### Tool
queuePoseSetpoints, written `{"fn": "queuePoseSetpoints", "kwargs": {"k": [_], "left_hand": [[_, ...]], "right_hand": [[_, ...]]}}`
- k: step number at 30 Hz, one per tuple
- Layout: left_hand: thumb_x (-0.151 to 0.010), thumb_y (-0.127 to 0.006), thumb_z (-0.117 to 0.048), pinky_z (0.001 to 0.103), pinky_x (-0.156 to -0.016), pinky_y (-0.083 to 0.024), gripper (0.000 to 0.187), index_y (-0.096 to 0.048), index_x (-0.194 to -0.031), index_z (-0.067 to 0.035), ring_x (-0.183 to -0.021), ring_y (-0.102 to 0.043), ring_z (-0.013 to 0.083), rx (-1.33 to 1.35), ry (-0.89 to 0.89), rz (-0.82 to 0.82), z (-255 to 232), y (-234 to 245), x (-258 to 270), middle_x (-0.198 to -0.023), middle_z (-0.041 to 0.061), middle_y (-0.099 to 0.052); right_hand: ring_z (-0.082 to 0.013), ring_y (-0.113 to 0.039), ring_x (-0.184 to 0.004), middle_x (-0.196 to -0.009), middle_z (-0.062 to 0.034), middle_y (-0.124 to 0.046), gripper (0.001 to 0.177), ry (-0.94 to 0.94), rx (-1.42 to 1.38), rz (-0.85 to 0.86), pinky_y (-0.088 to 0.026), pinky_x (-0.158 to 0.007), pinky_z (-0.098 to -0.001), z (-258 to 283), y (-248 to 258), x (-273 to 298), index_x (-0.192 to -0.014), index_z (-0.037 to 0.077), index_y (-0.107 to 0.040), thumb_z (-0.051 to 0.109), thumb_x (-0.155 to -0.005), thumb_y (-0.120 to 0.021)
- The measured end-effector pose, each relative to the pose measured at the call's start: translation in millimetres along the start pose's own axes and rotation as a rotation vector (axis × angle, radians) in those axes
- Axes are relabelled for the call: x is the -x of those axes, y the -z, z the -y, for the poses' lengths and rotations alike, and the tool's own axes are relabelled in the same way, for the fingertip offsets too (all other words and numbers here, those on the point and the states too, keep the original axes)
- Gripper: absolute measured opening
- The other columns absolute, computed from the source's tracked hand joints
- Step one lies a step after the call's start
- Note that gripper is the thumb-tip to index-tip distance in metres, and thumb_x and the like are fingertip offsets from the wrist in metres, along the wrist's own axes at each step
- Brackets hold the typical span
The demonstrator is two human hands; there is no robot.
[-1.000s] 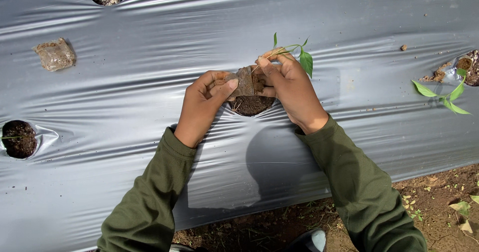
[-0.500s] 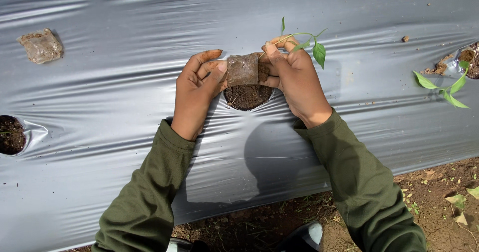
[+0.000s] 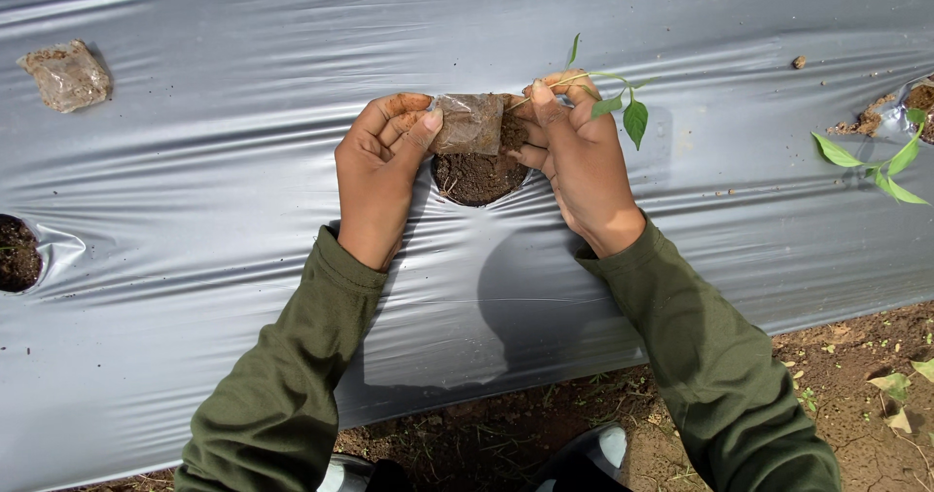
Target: The person plants small seedlings into pre-cut holes in a silver plastic mulch sheet. They unwrap each seedling from its biodegradable wrapper, place it into a hole, and press the soil and plastic around the base to secure it.
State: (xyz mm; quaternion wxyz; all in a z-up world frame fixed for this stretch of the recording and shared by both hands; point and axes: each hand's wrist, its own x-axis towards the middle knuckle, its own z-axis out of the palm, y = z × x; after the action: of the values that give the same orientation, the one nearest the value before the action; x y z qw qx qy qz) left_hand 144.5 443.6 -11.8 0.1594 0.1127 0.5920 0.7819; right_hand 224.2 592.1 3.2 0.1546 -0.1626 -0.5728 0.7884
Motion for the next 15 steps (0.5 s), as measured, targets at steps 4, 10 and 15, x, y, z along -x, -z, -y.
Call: {"fn": "queuePoseSetpoints", "kwargs": {"k": [4, 10, 15], "left_hand": [[-0.087, -0.066, -0.009, 0.018, -0.069, -0.054, 0.017, -0.062, -0.101, -0.002, -0.07, -0.06, 0.0023, -0.097, -0.075, 0.005, 3, 1, -3, -0.078, 0.003, -0.063], [-0.087, -0.068, -0.003, 0.035, -0.072, -0.051, 0.014, -0.066, -0.101, -0.004, -0.076, -0.063, 0.0243, -0.671, -0.51, 0.159, -31, 1, 11, -0.077, 0.01, -0.063], [-0.085, -0.068, 0.002, 0.036, -0.073, -0.052, 0.02, -0.065, -0.105, -0.001, -0.079, -0.063, 0.0286, -0.879, -0.773, 0.261, -27, 2, 10, -0.082, 0.011, -0.064]], "right_hand": [[-0.0128, -0.064, -0.081, -0.086, -0.0048, -0.058, 0.015, -0.014, -0.057, -0.01, -0.061, -0.075, -0.0366, -8, 8, 1, -0.103, 0.008, -0.042, 0.021, -0.098, -0.042], [-0.0196, -0.065, -0.078, -0.082, -0.0128, -0.062, 0.015, 0.153, 0.611, 0.12, -0.058, -0.065, -0.0345, 7, 14, 7, -0.108, 0.005, -0.043, 0.019, -0.1, -0.041], [-0.0238, -0.062, -0.062, -0.066, -0.013, -0.059, 0.008, 0.32, 0.914, 0.254, -0.051, -0.051, -0.0308, 13, 8, 10, -0.097, 0.003, -0.054, 0.01, -0.095, -0.051]]}}
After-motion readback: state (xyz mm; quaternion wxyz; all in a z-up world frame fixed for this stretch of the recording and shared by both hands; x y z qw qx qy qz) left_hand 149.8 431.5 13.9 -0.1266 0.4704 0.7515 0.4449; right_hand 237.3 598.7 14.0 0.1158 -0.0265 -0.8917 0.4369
